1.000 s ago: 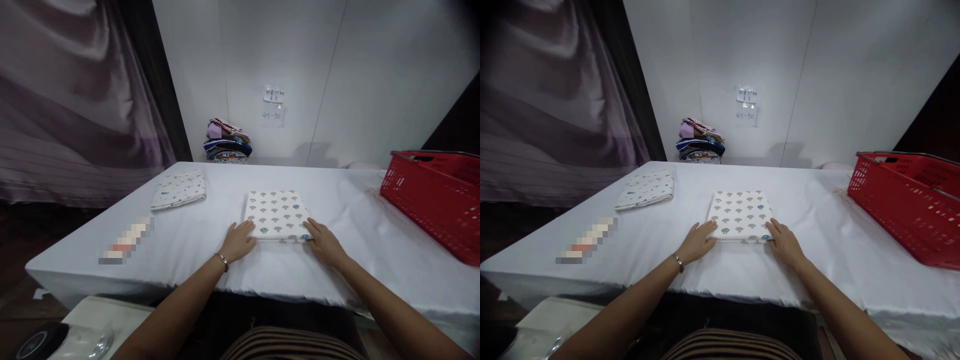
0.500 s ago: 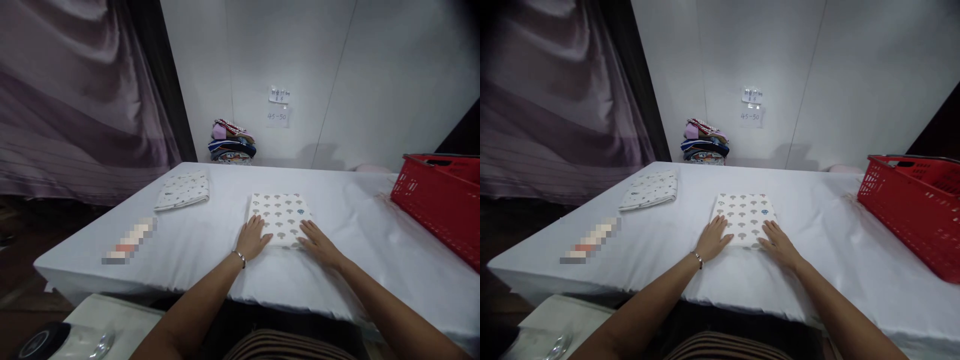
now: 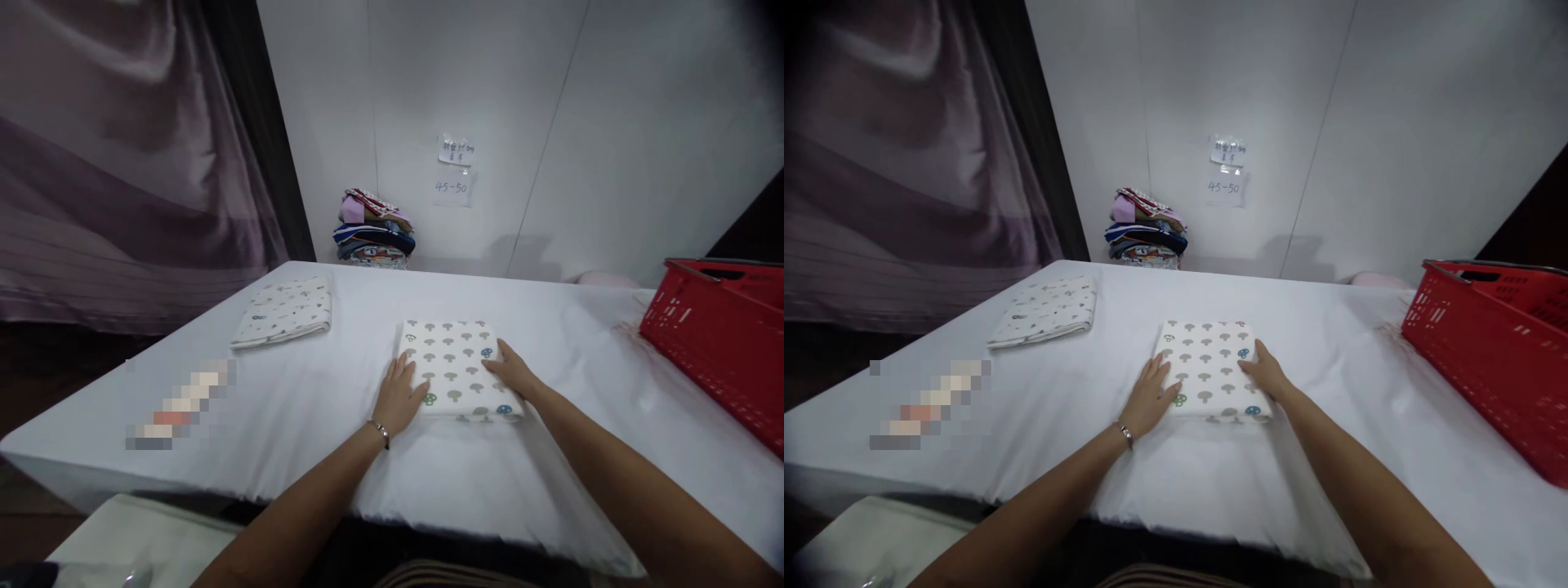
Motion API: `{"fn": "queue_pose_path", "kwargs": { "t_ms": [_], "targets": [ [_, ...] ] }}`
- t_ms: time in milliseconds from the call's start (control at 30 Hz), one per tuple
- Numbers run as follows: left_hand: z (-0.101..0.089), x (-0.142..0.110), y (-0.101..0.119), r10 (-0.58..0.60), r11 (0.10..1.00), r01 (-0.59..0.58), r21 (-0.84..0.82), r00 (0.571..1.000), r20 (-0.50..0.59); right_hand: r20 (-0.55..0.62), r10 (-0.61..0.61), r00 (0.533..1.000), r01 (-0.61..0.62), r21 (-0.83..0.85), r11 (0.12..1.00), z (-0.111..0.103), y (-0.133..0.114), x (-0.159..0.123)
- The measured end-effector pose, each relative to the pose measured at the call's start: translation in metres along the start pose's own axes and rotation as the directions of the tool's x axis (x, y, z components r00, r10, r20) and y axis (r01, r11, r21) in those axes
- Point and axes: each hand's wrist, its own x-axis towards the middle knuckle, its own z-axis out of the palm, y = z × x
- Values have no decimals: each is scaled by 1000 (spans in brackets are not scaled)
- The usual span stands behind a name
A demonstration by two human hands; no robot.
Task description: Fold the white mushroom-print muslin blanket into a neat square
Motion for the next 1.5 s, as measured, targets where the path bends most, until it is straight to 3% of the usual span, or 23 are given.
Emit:
{"fn": "queue_pose_path", "kwargs": {
  "t_ms": [100,200,300,400,533,667,767,867,967,1033,1233,1500],
  "targets": [
    [1,-3,15,55,998,-55,1,994,99,5,-36,999,36,-37,999,-17,8,27],
    [13,-1,37,164,986,-168,5,969,184,-25,-28,999,22,-230,973,-41,19,52],
    [30,2,54,224,973,-230,23,962,155,-25,-58,998,41,-449,892,-52,23,64],
    [39,2,57,263,963,-267,44,961,82,2,-209,978,169,-597,784,-41,13,61],
    [36,-3,53,299,953,-299,46,954,13,108,-446,888,415,-603,681,-5,-11,39],
    [25,-1,51,310,950,-311,-37,951,-13,305,-415,857,515,-536,669,25,-19,20],
    [18,13,42,218,955,-225,-191,974,-60,343,-409,846,532,-479,698,30,-23,14],
    [13,39,27,-46,932,7,-363,994,-98,258,-452,854,519,-368,771,30,-39,5],
    [13,71,14,-274,816,231,-530,962,-3,207,-408,889,452,-268,850,37,-64,-11],
    [16,88,9,-346,731,313,-606,936,67,228,-343,911,397,-268,878,47,-78,-23],
    [27,95,1,-319,655,336,-676,935,156,193,-223,956,290,-475,831,69,-91,-36],
    [27,94,-4,-258,621,313,-719,947,190,136,-232,963,269,-507,819,74,-88,-38]
  ]
}}
